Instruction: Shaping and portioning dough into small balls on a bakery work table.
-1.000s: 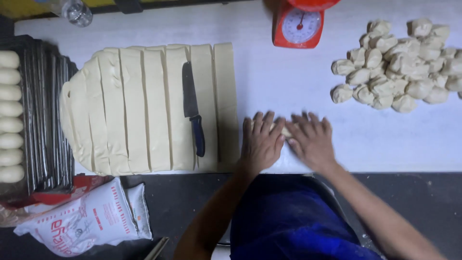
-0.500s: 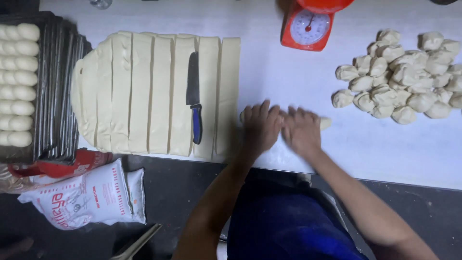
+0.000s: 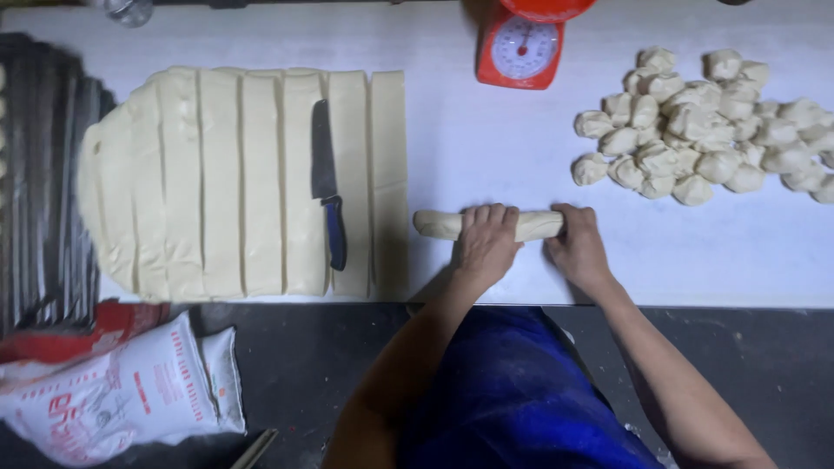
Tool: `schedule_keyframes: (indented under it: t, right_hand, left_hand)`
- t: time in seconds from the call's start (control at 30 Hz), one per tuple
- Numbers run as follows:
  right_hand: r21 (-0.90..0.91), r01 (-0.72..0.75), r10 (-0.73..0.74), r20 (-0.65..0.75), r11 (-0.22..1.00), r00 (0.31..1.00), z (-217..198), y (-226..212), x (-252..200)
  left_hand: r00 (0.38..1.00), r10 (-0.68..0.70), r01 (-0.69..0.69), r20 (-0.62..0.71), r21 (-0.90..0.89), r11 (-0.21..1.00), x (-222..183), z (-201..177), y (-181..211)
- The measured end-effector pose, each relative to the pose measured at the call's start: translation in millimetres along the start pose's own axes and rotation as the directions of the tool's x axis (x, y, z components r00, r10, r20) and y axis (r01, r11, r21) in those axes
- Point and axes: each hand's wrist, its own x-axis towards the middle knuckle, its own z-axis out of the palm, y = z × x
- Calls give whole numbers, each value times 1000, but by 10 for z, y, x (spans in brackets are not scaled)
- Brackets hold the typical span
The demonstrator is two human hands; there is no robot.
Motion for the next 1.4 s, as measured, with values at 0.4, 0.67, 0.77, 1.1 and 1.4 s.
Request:
schedule_keyframes:
  t: [0.4, 0.67, 0.77, 1.1, 1.4]
  right_hand:
    - [91, -179, 167, 124, 980, 978, -262, -285, -54]
    - [412, -254, 161, 247, 875, 956, -666, -594, -68]
    - [606, -297, 317, 78, 738, 945, -264, -644, 22]
    - [578, -272, 321, 17, 770, 947, -2, -729, 133]
    - [571, -222, 260, 16, 790, 965, -6, -781, 189]
  left_hand:
    - [946, -72, 102, 317, -79, 992, 327, -230, 270]
    - [938, -62, 167, 342, -288, 943, 310, -370, 113]
    - [947, -57, 163, 315, -322, 933, 303, -364, 78]
    - [955, -83, 195, 285, -391, 899, 287, -431, -45]
    - [948, -102, 232, 301, -436, 869, 318, -469, -79]
